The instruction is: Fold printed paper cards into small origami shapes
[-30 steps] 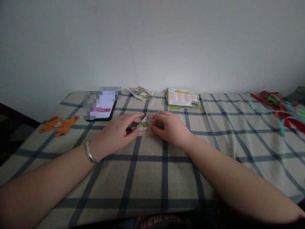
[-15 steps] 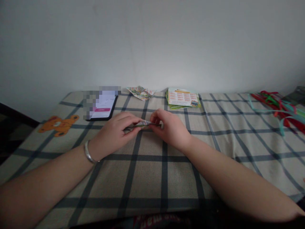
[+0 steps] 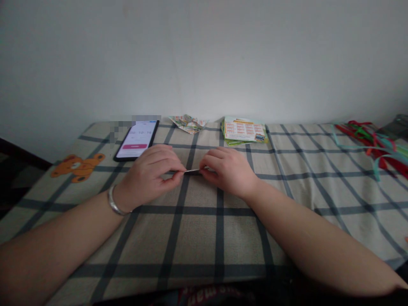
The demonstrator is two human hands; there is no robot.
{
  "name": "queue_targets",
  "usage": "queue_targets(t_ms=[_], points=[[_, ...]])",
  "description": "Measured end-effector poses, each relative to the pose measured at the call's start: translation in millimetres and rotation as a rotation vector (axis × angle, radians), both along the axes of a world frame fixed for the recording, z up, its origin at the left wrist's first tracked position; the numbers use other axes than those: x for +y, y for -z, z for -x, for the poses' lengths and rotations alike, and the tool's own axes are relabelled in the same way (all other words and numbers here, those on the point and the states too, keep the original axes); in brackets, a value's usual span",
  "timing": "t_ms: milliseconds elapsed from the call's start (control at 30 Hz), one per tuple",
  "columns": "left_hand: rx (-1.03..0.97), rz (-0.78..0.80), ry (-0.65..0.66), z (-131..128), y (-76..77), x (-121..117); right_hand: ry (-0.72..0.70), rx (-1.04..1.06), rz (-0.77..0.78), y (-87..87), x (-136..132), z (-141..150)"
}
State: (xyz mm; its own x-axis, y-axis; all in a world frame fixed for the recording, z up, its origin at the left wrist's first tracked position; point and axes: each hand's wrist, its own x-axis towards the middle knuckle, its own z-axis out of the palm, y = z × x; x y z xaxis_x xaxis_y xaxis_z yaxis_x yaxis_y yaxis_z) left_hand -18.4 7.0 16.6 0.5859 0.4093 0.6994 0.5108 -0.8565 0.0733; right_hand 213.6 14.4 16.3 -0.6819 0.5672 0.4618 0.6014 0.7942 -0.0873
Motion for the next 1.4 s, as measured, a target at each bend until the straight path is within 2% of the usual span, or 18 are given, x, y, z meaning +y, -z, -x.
queue_targets(t_ms=[233,400,600,800,1133,1267,1400], points=[[0.028,-0.008,-0.053,2,-0.8,0,0.081,-0.017,-0.021,0.5,3,-4],[0.074,0.018,-0.140,2,1.3,1,0.188,-0.075,-0.141,-1.3,-3,3],[0.104,-0.045,-0.110,2,1.1,-1,0.301,-0.148,-0.246,-0.6,-7,8],[0.162,-0.054,-0.124,2,1.6,-3,0.210,-0.137,-0.287,-1.6,-8,9],[0.367,-0.110,-0.202,1,2.1,-3,-0.038,-0.099,-0.103,-0.3,-5,7],[0.334,0.007,-0.248,2,3.1,-2,-0.051,-0.074,-0.025,0.1,-2,6],[0.251,0.136,-0.201,6,5.7,4,-0.020,-0.063,0.008,0.7,2,3]])
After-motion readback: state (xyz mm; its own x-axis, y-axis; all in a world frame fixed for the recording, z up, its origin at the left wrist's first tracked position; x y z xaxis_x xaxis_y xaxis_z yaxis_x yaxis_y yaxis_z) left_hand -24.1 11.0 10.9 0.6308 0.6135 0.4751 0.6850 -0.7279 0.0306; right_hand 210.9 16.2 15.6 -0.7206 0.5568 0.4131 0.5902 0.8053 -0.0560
